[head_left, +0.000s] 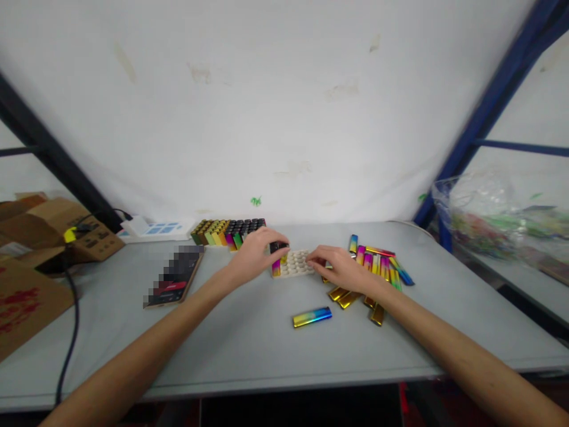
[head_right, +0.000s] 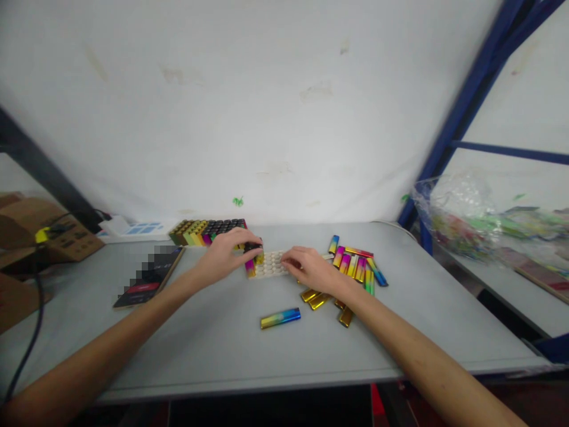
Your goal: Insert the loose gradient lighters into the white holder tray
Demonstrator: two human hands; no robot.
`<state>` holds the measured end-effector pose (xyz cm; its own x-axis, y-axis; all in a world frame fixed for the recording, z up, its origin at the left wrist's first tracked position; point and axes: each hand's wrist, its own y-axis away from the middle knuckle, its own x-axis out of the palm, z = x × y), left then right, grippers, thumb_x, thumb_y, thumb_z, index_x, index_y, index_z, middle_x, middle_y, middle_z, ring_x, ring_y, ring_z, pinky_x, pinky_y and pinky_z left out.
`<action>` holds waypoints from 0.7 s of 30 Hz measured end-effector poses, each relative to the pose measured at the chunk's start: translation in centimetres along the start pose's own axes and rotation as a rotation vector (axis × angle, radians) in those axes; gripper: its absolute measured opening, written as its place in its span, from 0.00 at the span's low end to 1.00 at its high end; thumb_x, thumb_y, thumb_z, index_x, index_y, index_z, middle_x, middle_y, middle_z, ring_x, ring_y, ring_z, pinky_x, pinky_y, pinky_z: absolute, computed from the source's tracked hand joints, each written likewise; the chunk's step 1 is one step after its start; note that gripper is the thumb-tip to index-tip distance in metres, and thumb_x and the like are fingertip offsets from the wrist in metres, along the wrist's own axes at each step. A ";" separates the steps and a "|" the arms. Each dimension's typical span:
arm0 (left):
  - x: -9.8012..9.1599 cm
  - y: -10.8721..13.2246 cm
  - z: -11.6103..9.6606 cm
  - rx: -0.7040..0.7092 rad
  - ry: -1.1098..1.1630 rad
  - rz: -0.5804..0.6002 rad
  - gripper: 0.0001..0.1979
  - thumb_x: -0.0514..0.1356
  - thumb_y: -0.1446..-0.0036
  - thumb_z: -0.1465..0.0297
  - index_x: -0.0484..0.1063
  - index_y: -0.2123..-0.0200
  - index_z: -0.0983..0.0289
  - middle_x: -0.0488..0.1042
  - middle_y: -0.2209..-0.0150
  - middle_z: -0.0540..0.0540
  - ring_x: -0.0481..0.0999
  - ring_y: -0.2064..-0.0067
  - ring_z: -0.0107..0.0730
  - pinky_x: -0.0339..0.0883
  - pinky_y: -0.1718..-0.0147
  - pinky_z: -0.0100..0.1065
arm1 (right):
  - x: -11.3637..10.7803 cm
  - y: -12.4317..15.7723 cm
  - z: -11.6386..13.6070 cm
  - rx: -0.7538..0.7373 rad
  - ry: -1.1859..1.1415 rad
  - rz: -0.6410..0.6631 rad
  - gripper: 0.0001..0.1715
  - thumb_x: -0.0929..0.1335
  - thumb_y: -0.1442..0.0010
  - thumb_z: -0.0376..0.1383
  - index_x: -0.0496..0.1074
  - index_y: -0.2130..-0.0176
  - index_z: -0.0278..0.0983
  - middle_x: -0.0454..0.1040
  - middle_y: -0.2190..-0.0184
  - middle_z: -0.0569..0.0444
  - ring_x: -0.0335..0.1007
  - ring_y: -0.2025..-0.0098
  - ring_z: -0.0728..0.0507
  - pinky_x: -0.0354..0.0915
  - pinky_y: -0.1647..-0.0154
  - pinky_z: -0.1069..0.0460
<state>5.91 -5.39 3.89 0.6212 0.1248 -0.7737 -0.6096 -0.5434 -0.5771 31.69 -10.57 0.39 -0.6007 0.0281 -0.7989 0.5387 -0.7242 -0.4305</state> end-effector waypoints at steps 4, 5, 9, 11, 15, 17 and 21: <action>-0.4 -1.1 -0.5 -0.070 -0.044 0.092 0.05 0.65 0.40 0.65 0.80 0.64 0.59 0.83 0.64 0.52 0.81 0.59 0.40 0.73 0.56 0.37 | -0.1 0.0 0.0 -0.009 0.018 0.017 0.12 0.64 0.29 0.36 0.77 0.58 0.35 0.77 0.65 0.49 0.71 0.66 0.44 0.66 0.61 0.50; -0.4 -1.3 -0.6 -0.087 -0.049 0.113 0.05 0.65 0.41 0.66 0.80 0.65 0.59 0.83 0.65 0.52 0.81 0.60 0.39 0.73 0.58 0.36 | -0.1 0.0 -0.1 -0.005 0.022 0.021 0.12 0.64 0.29 0.36 0.77 0.59 0.35 0.77 0.66 0.49 0.71 0.67 0.44 0.66 0.61 0.50; -0.4 -1.8 -1.3 -0.118 -0.073 0.176 0.02 0.66 0.43 0.68 0.79 0.67 0.60 0.83 0.67 0.51 0.83 0.63 0.38 0.73 0.62 0.34 | 0.0 0.1 -0.3 -0.009 0.024 0.038 0.12 0.64 0.30 0.35 0.77 0.59 0.35 0.78 0.66 0.49 0.72 0.67 0.44 0.66 0.61 0.50; -0.4 -1.9 -1.4 -0.121 -0.085 0.169 0.02 0.66 0.44 0.69 0.78 0.67 0.60 0.83 0.67 0.51 0.83 0.63 0.39 0.73 0.62 0.34 | -0.1 0.1 -0.4 -0.011 0.031 0.046 0.12 0.64 0.30 0.35 0.78 0.59 0.35 0.79 0.67 0.49 0.72 0.67 0.44 0.66 0.61 0.50; -0.6 -1.7 -1.3 -0.135 -0.014 0.193 0.02 0.66 0.44 0.69 0.77 0.68 0.60 0.83 0.68 0.50 0.84 0.63 0.38 0.72 0.63 0.33 | -0.5 0.0 -0.3 0.001 0.046 0.042 0.13 0.64 0.29 0.36 0.78 0.57 0.35 0.80 0.64 0.48 0.74 0.66 0.44 0.68 0.60 0.50; -0.6 -1.5 -1.2 -0.153 0.014 0.192 0.02 0.66 0.44 0.69 0.77 0.68 0.60 0.83 0.68 0.50 0.83 0.64 0.37 0.72 0.64 0.32 | -0.9 0.0 -0.2 0.001 0.055 0.029 0.13 0.64 0.29 0.36 0.78 0.56 0.36 0.80 0.63 0.47 0.75 0.64 0.43 0.68 0.58 0.49; -0.3 -0.8 -0.7 -0.158 0.004 0.133 0.03 0.66 0.43 0.69 0.77 0.64 0.60 0.83 0.65 0.51 0.83 0.61 0.38 0.74 0.59 0.35 | -2.1 0.1 -0.5 0.021 0.078 -0.018 0.14 0.63 0.29 0.36 0.78 0.56 0.36 0.80 0.63 0.48 0.75 0.64 0.43 0.68 0.59 0.49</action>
<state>6.58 -5.51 4.76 0.5427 0.0405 -0.8390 -0.6013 -0.6786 -0.4218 33.33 -10.37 1.79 -0.5618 0.0946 -0.8218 0.5149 -0.7376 -0.4368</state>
